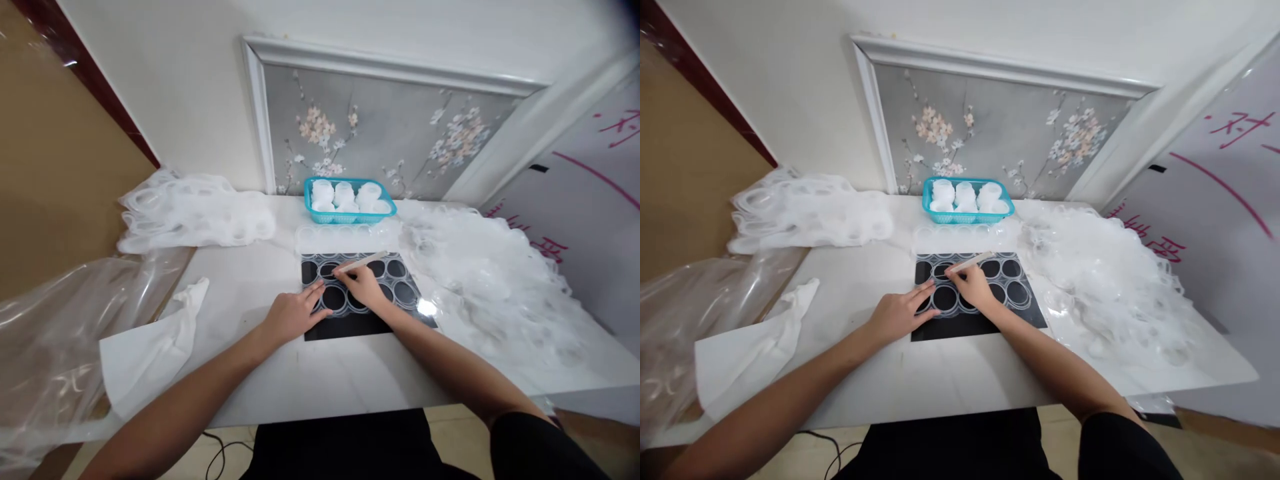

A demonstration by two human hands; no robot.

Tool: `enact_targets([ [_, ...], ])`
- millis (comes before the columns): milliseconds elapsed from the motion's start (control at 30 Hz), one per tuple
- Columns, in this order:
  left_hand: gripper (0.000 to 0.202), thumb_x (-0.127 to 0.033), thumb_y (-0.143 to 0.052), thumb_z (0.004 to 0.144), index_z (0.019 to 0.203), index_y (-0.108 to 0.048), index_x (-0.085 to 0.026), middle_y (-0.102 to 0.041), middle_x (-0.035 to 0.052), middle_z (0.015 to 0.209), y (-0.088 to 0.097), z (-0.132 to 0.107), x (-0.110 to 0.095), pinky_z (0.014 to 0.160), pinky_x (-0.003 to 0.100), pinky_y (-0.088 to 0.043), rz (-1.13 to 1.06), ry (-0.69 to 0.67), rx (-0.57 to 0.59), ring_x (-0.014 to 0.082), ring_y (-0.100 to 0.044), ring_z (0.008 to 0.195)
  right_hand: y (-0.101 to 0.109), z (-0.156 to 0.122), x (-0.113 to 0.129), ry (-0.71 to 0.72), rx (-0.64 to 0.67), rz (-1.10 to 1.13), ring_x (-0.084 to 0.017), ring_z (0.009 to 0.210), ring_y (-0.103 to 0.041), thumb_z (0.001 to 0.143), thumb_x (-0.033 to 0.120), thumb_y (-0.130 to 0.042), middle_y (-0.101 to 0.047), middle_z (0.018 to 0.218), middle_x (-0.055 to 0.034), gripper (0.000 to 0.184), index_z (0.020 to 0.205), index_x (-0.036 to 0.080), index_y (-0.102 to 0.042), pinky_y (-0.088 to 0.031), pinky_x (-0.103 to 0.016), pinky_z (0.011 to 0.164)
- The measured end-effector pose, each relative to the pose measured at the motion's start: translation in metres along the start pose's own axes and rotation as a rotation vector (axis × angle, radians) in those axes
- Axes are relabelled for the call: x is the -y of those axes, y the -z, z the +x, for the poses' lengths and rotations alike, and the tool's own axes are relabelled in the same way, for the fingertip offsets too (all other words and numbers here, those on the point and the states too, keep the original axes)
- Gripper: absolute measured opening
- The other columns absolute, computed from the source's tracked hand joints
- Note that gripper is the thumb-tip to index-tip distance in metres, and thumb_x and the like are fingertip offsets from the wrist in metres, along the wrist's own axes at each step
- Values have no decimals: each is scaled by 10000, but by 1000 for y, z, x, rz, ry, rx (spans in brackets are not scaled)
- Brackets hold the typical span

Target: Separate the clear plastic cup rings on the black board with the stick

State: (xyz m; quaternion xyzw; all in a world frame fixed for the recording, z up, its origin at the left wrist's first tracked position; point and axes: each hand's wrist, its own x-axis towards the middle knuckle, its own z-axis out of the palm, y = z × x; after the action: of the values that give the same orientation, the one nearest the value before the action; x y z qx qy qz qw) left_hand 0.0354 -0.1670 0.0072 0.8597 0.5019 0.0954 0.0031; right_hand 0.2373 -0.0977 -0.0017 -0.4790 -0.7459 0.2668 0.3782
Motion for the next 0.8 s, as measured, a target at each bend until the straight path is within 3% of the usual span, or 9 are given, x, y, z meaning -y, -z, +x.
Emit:
enact_targets([
  [200, 641, -601, -333, 910, 1382, -447, -183, -531, 145, 1348, 0, 4, -2, 619, 326, -524, 62, -32, 73, 241, -692, 836, -8, -3, -1, -3, 9, 102, -241, 879, -684, 858, 357, -573, -742, 905, -58, 213, 833, 205, -720, -538, -354, 790],
  [400, 628, -604, -299, 917, 1361, -477, -197, -514, 122, 1369, -6, 5, 2, 647, 318, -519, 89, -42, 128, 236, -687, 867, -8, -1, -6, 64, 40, 37, -237, 919, -661, 857, 316, -583, -737, 910, -49, 175, 837, 218, -727, -512, -358, 830],
  [600, 714, -681, -323, 868, 1385, -444, -204, -496, 104, 1387, -5, 6, 2, 677, 323, -519, 82, -25, 180, 246, -682, 889, -15, -13, -1, 224, 20, -294, -291, 1117, -548, 877, 226, -541, -745, 952, -38, 182, 923, 240, -717, -398, -454, 941],
  [700, 818, -757, -356, 799, 1392, -432, -199, -487, 108, 1394, -1, 7, 3, 726, 330, -522, 23, -20, 225, 260, -666, 960, -2, 6, 0, 327, 52, -506, -305, 1192, -489, 809, 108, -568, -742, 937, -52, 250, 964, 250, -703, -314, -489, 994],
  [767, 836, -774, -360, 783, 1389, -438, -204, -474, 99, 1403, 2, 7, 4, 760, 327, -520, -15, -13, 246, 259, -651, 1009, 18, 30, -6, 215, -124, -570, -315, 1139, -519, 799, 96, -554, -737, 895, -78, 234, 915, 225, -712, -314, -513, 981],
  [800, 828, -773, -361, 784, 1386, -442, -210, -467, 90, 1409, 3, 8, 4, 773, 323, -517, -32, -6, 250, 255, -645, 1026, 29, 41, -10, 90, -303, -570, -324, 1096, -540, 835, 125, -515, -731, 885, -97, 224, 889, 204, -718, -333, -529, 953],
])
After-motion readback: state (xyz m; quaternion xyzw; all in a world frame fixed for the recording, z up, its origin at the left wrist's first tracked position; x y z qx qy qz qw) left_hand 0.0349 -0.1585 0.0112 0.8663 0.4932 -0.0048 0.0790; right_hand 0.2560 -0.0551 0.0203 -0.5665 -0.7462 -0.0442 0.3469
